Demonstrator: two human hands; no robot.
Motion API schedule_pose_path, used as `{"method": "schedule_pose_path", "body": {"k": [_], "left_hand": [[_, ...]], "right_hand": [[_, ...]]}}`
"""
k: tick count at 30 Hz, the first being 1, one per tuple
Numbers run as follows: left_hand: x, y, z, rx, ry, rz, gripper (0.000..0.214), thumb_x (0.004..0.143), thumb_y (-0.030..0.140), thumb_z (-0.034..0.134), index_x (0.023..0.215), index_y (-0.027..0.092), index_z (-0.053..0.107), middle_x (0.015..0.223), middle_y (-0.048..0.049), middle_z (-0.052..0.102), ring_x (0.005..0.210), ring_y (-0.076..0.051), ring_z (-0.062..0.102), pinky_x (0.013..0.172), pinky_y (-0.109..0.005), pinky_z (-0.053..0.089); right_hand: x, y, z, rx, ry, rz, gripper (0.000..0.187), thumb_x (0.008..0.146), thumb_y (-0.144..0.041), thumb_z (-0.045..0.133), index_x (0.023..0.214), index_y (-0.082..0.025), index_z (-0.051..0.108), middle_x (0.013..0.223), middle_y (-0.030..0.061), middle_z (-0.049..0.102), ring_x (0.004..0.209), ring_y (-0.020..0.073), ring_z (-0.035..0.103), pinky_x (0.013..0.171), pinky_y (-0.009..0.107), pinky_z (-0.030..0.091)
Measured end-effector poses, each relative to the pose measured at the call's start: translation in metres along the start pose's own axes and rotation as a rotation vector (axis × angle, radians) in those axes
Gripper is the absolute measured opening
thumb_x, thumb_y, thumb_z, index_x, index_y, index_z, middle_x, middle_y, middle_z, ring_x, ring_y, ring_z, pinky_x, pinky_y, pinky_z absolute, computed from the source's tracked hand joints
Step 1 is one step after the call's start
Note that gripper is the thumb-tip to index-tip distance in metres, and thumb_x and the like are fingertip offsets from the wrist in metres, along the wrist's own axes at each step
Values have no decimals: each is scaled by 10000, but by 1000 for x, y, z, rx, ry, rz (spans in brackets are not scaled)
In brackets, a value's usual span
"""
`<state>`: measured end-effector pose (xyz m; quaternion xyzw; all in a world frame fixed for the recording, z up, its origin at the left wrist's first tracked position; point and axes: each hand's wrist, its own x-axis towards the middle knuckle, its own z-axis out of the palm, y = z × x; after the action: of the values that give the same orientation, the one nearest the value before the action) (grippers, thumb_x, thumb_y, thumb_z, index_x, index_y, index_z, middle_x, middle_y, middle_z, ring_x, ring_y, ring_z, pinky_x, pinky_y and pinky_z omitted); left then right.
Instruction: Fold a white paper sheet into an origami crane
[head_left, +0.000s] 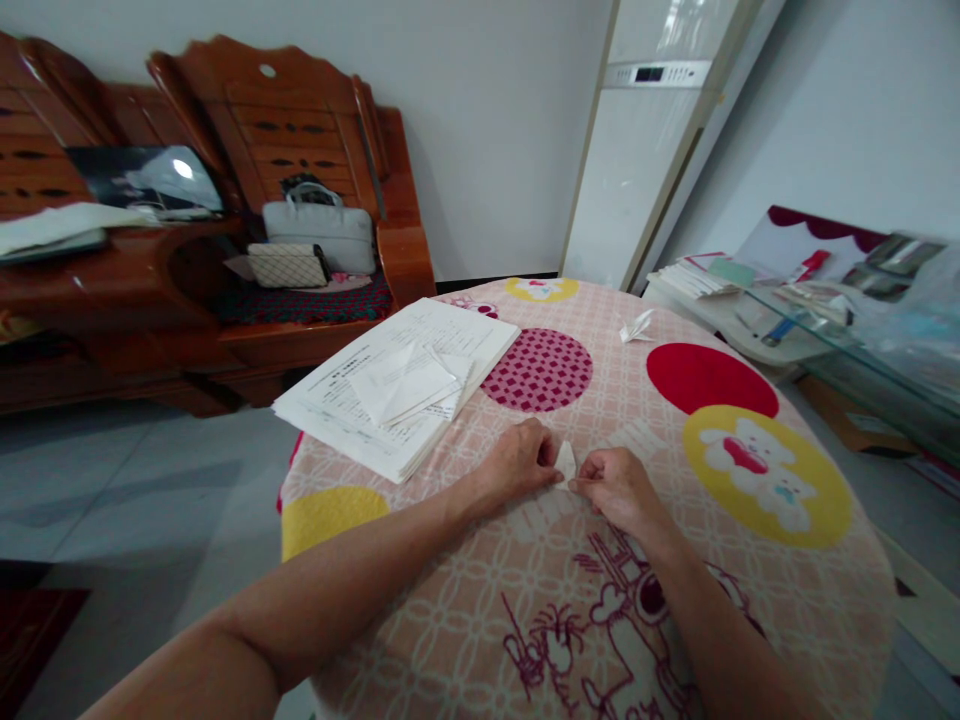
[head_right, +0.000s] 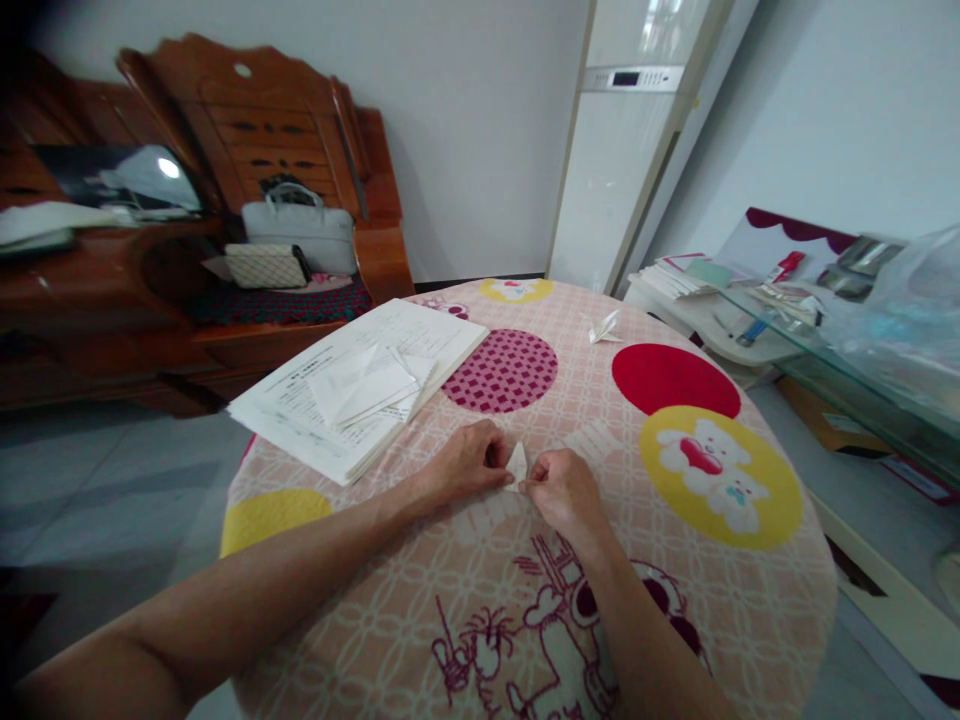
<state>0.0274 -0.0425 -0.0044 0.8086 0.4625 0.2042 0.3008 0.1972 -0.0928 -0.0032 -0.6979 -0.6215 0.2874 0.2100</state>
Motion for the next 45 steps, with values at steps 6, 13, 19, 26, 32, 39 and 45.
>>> {"method": "schedule_pose_path", "body": {"k": [6, 13, 19, 26, 32, 39, 45], "left_hand": [[5, -6, 1, -72, 28, 3, 175, 611, 174, 701, 740, 151, 586, 667, 33, 575, 631, -116, 533, 572, -217, 380], [10, -13, 8, -104, 57, 11, 230, 646, 196, 683, 860, 145, 617, 721, 20, 618, 655, -114, 564, 604, -211, 415], [13, -13, 7, -83, 63, -6, 250, 641, 206, 692, 879, 142, 649, 735, 11, 634, 665, -126, 582, 614, -226, 421], [9, -13, 9, -100, 97, 4, 225, 669, 164, 642, 893, 140, 648, 737, 3, 645, 694, -134, 600, 631, -227, 436], [6, -14, 12, -121, 95, 29, 321, 670, 144, 636, 991, 136, 649, 813, -6, 651, 716, -131, 581, 665, -233, 444], [-1, -16, 7, -179, 29, 56, 522, 621, 148, 669, 1140, 157, 615, 843, 6, 652, 723, -131, 579, 663, -229, 442], [0, -16, 4, -254, -10, 56, 286, 618, 154, 655, 904, 145, 650, 717, 29, 621, 679, -125, 561, 620, -214, 416]], "right_hand": [[2, -1, -1, 10, -8, 9, 137, 676, -212, 684, 559, -172, 624, 424, -18, 554, 415, 112, 512, 445, 215, 325], [6, -3, -1, 141, -42, 152, 109, 701, -176, 643, 606, -173, 588, 396, -44, 527, 297, 86, 441, 351, 189, 288], [7, 0, 2, 146, 50, 123, 131, 785, -203, 577, 658, -172, 571, 423, -49, 523, 304, 81, 453, 351, 182, 298], [6, 0, 3, 143, -11, 61, 124, 710, -250, 696, 770, -164, 630, 475, -57, 562, 367, 86, 494, 371, 175, 324], [12, -2, 10, 103, -11, 75, 124, 643, -215, 718, 636, -165, 605, 399, -67, 517, 334, 74, 441, 374, 180, 291], [3, 1, 13, 94, 93, -15, 76, 674, -226, 674, 664, -174, 620, 469, -57, 559, 455, 102, 524, 462, 189, 326], [2, 3, 14, 102, 122, -85, 82, 666, -218, 685, 661, -181, 613, 537, -44, 595, 524, 121, 546, 507, 200, 347]]}}
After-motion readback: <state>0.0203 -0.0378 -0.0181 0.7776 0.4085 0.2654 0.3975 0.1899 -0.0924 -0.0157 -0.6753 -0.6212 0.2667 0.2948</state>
